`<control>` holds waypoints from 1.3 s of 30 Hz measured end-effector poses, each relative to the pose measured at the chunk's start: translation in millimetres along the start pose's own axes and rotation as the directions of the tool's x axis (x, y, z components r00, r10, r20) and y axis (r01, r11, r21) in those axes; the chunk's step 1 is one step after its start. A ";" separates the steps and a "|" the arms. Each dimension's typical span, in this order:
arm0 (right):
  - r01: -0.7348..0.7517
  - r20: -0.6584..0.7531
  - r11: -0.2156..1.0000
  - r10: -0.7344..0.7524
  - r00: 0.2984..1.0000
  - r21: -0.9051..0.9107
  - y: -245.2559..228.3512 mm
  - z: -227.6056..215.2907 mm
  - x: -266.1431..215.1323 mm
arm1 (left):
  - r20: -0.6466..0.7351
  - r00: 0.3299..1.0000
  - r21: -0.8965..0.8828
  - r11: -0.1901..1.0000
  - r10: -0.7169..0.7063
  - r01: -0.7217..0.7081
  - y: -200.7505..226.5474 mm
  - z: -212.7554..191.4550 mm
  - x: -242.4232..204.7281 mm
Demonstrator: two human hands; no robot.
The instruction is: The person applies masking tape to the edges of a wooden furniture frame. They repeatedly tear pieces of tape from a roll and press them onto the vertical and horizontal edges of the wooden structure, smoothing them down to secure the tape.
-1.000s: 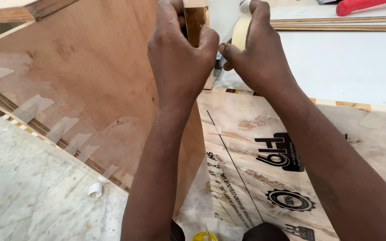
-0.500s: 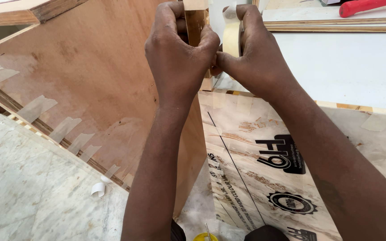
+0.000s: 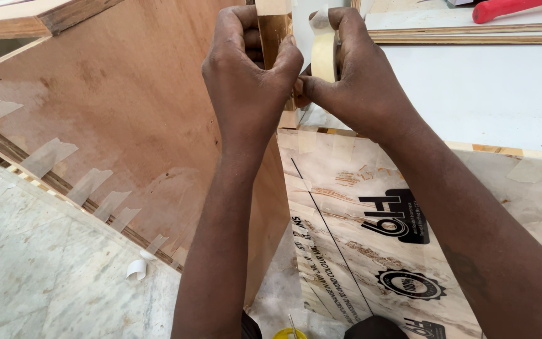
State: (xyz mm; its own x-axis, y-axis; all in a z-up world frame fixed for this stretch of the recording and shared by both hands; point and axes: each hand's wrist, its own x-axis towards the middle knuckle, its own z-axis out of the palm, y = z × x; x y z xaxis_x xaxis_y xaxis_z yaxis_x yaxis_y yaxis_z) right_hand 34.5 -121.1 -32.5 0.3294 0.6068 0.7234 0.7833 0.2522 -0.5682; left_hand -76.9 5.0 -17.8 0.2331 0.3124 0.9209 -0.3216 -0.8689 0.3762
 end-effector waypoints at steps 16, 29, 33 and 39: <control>0.076 -0.316 0.882 0.085 0.945 0.464 -17.7 -18.2 -8.7 | 0.211 0.976 -0.269 0.956 -0.059 0.116 -36.8 -16.9 -3.2; 0.027 -0.196 0.998 -0.015 0.980 0.055 -86.9 59.8 -87.3 | 0.490 0.861 -0.092 0.974 -0.135 0.205 37.3 -95.7 -89.0; 0.060 -0.311 0.809 -0.291 0.905 -0.584 -71.3 62.4 -86.1 | 0.465 0.882 0.125 0.981 0.076 -0.151 26.4 -130.2 -82.0; 0.038 -0.288 0.985 0.013 0.958 0.171 -74.0 47.5 -64.7 | 0.498 0.839 0.184 0.918 0.220 -0.350 29.2 -152.3 -44.8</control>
State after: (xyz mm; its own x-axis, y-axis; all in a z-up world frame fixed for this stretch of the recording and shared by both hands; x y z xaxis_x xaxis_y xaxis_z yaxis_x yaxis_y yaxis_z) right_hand -69.8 -143.2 -55.8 0.4777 0.3674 0.7980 0.6935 0.4000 -0.5992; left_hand -236.4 24.1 -32.5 0.5818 -0.1204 0.8043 -0.2078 -0.9782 0.0038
